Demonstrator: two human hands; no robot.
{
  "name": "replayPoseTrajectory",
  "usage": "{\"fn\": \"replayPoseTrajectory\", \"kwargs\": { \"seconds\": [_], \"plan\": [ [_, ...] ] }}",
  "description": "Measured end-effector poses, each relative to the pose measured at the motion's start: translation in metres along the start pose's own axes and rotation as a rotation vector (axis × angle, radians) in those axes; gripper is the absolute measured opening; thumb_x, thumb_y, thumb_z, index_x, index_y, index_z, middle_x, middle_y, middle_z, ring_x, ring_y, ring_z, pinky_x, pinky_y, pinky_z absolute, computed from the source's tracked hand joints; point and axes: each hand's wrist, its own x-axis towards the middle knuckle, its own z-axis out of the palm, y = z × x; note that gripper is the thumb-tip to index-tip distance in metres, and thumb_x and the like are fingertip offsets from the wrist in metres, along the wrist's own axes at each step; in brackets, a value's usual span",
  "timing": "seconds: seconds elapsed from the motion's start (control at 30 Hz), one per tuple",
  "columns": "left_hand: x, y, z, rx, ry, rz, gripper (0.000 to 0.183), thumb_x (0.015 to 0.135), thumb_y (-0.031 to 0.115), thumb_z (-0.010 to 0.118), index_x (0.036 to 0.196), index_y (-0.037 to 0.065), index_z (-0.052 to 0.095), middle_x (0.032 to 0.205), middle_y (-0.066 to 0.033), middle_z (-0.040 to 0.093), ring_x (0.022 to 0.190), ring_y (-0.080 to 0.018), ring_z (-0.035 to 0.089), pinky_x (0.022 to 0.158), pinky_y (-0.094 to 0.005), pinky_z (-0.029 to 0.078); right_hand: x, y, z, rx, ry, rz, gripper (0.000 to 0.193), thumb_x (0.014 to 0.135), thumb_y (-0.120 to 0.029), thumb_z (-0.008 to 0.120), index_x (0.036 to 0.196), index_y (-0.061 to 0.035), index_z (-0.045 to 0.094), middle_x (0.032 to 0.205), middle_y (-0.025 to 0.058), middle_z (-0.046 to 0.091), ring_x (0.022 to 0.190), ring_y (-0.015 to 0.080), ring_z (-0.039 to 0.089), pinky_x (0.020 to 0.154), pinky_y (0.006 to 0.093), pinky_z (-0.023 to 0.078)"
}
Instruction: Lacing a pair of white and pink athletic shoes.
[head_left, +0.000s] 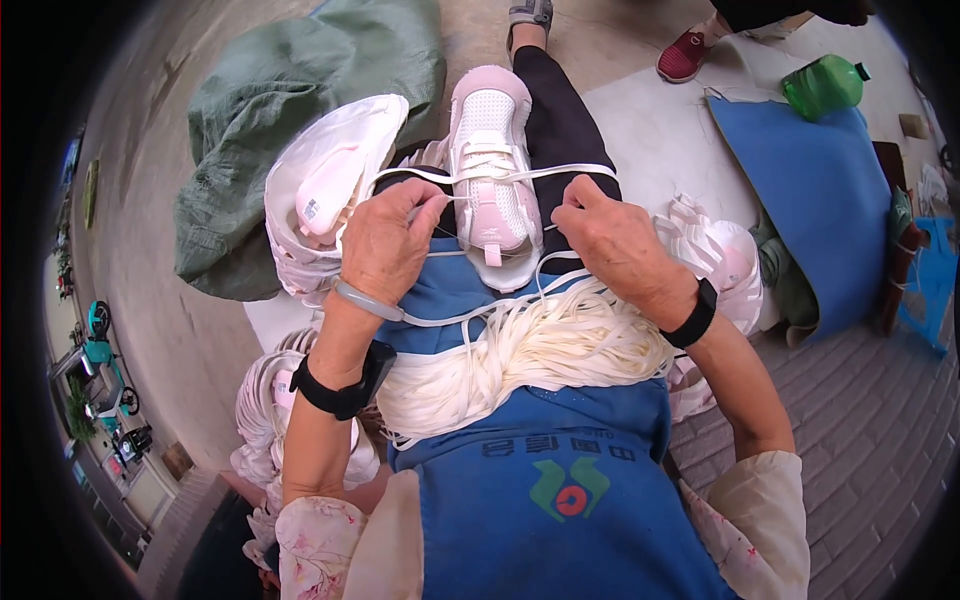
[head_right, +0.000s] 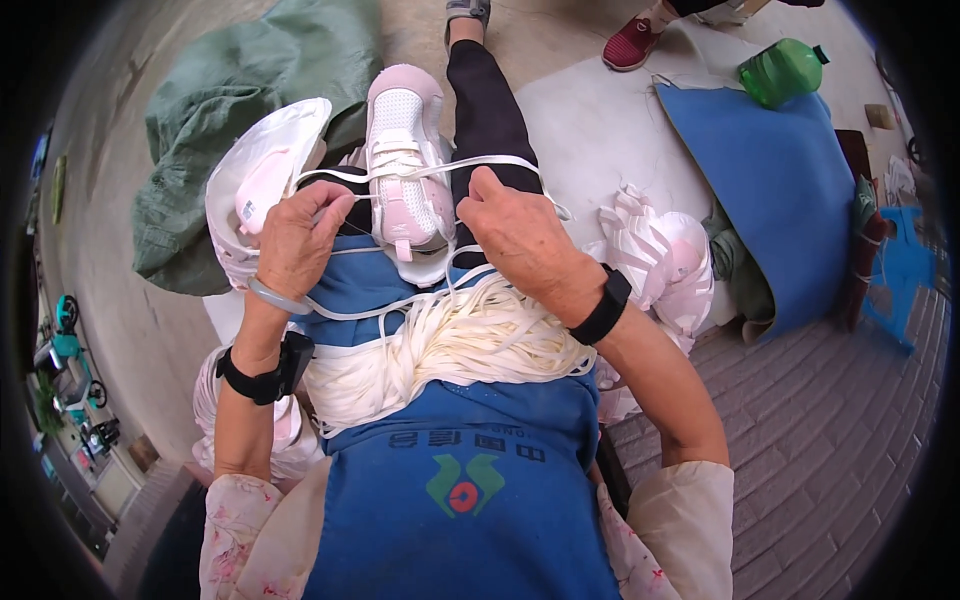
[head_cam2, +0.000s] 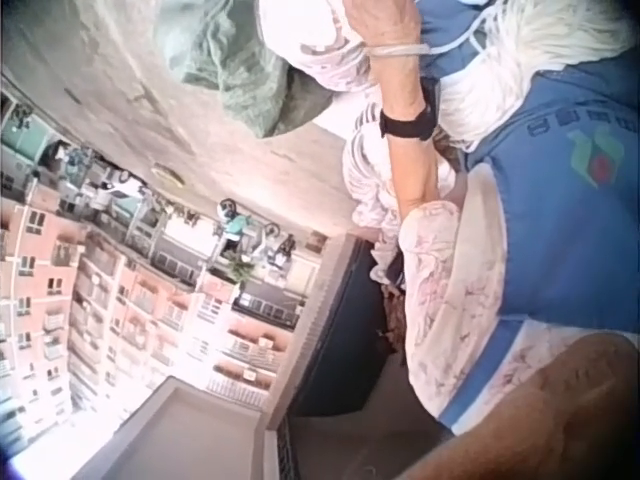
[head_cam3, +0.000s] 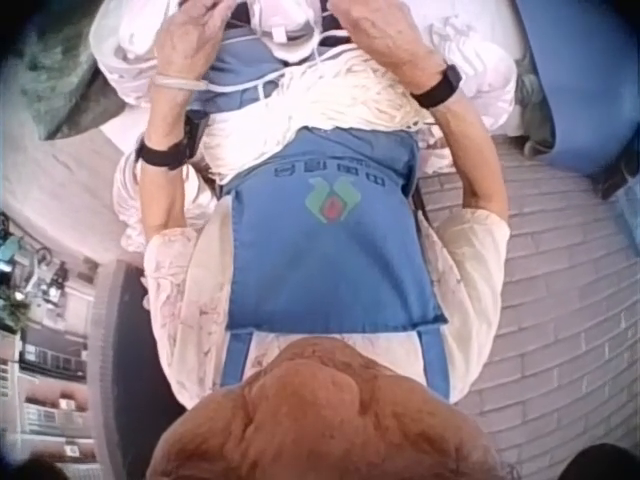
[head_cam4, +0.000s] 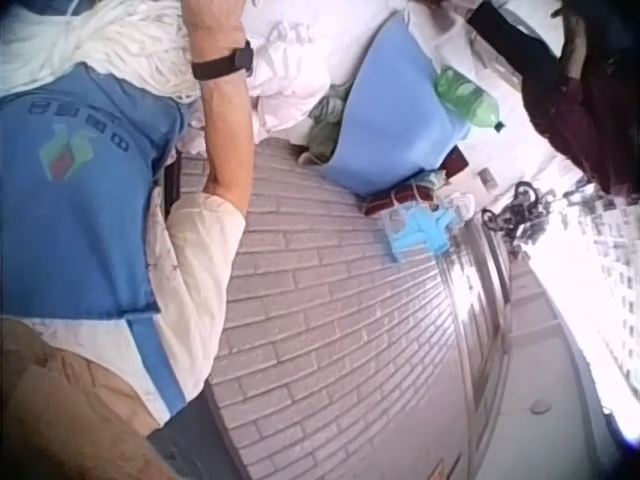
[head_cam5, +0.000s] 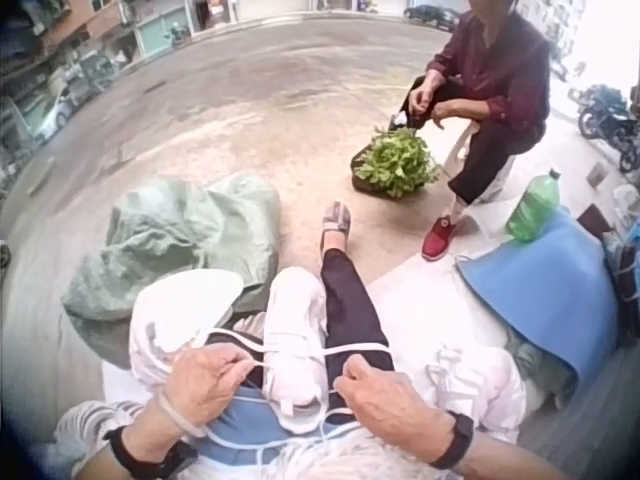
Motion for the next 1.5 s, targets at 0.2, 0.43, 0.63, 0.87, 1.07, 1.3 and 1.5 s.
{"fn": "replayPoseTrajectory", "kwargs": {
  "seconds": [0.2, 0.43, 0.63, 0.87, 1.07, 1.3, 1.5],
  "plan": [
    [0.001, -0.011, 0.01, 0.102, 0.073, 0.026, 0.021, 0.089, 0.022, 0.06, 0.092, 0.001, 0.063, 0.076, -0.0159, 0.063, 0.068, -0.0301, 0.06, 0.064, -0.0369, 0.046, 0.02, -0.008, -0.005, 0.386, 0.205, -0.027, 0.009, 0.085, -0.009, 0.057, 0.081, -0.0003, 0.058, 0.08, 0.0162, 0.051, 0.077, 0.0338, 0.057, 0.065, 0.0439, 0.045],
    [0.01, -0.013, 0.011, -0.049, -0.022, -0.042, 0.022, 0.089, 0.022, 0.059, 0.092, 0.0, 0.063, 0.073, -0.0143, 0.062, 0.068, -0.0247, 0.059, 0.065, -0.0356, 0.045, 0.04, -0.005, 0.008, 0.246, 0.155, 0.106, 0.01, 0.085, -0.01, 0.057, 0.083, -0.0008, 0.06, 0.079, 0.0174, 0.055, 0.075, 0.0353, 0.058, 0.066, 0.0436, 0.047],
    [0.012, -0.012, 0.009, -0.03, -0.047, -0.061, 0.023, 0.089, 0.022, 0.059, 0.092, 0.0, 0.063, 0.073, -0.012, 0.062, 0.067, -0.0225, 0.058, 0.066, -0.0331, 0.046, 0.046, 0.003, 0.013, 0.215, 0.288, 0.108, 0.01, 0.084, -0.011, 0.058, 0.083, -0.001, 0.061, 0.08, 0.0168, 0.056, 0.075, 0.0354, 0.059, 0.069, 0.044, 0.048],
    [0.021, -0.02, 0.009, -0.112, -0.092, -0.063, 0.017, 0.09, 0.018, 0.057, 0.09, 0.001, 0.061, 0.066, -0.0032, 0.056, 0.056, -0.0112, 0.053, 0.051, -0.0273, 0.045, 0.044, 0.0, 0.009, 0.237, 0.195, 0.126, 0.012, 0.084, -0.012, 0.058, 0.085, -0.002, 0.064, 0.08, 0.0163, 0.056, 0.077, 0.0348, 0.06, 0.071, 0.0442, 0.048],
    [0.025, -0.018, 0.007, -0.213, -0.229, -0.157, 0.012, 0.091, 0.015, 0.054, 0.089, 0.003, 0.058, 0.067, -0.0002, 0.052, 0.045, -0.0057, 0.045, 0.035, -0.022, 0.039, 0.044, 0.002, 0.012, 0.202, 0.164, 0.13, 0.013, 0.085, -0.014, 0.057, 0.082, -0.0018, 0.062, 0.08, 0.0174, 0.056, 0.078, 0.0363, 0.059, 0.07, 0.0455, 0.048],
    [0.032, -0.012, 0.003, -0.233, -0.308, -0.237, 0.012, 0.09, 0.013, 0.055, 0.087, 0.002, 0.058, 0.069, -0.0006, 0.053, 0.045, -0.0067, 0.046, 0.037, -0.0232, 0.041, 0.051, 0.007, 0.011, 0.222, 0.122, 0.095, 0.017, 0.086, -0.012, 0.054, 0.078, 0.0011, 0.061, 0.081, 0.0206, 0.058, 0.075, 0.0386, 0.06, 0.069, 0.0476, 0.047],
    [0.033, -0.018, 0.014, -0.115, -0.218, 0.015, 0.017, 0.086, 0.014, 0.057, 0.082, -0.001, 0.06, 0.08, -0.0192, 0.06, 0.069, -0.0351, 0.06, 0.066, -0.0408, 0.048, 0.053, -0.005, 0.014, 0.182, 0.134, 0.089, 0.018, 0.085, -0.013, 0.055, 0.077, 0.0029, 0.06, 0.079, 0.0216, 0.059, 0.075, 0.04, 0.061, 0.07, 0.0472, 0.049]
  ]
}}
